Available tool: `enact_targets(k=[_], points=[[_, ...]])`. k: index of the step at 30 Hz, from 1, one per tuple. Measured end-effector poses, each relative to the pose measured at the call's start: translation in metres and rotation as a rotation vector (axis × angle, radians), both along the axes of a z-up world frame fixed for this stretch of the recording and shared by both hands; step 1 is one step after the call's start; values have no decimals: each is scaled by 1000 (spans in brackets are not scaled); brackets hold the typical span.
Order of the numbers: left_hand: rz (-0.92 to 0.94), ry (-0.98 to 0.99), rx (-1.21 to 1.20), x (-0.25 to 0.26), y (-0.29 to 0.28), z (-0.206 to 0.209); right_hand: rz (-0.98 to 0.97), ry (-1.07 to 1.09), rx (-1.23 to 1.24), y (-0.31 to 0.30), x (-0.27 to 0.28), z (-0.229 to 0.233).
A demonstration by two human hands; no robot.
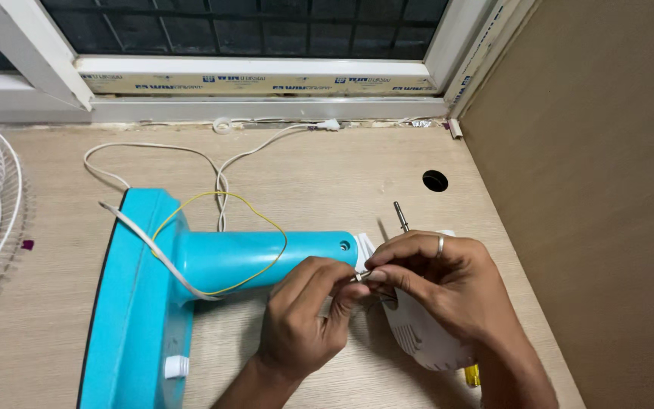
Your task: The person aligns the blue fan housing with the white motor unit, inserts and tightens a screw with a yellow screwdriver, then connects the power cord to the motor. The fan remains partially disassembled with the cage and blades off to the side.
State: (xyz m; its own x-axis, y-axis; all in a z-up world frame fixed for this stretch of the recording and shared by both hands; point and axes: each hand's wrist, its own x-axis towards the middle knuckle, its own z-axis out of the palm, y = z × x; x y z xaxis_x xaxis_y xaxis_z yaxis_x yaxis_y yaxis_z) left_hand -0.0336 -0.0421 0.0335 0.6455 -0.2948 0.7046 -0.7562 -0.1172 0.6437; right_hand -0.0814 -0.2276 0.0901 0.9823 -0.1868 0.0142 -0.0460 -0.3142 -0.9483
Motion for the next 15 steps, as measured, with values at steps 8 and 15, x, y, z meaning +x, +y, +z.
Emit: enact_targets(k=[8,15], points=[[-56,-231,-66,-5,2,-3,95,-259,-45,-1,-15,-7],[-106,-24,-34,-3,3,-4,117,-300,-34,1,-15,-10]])
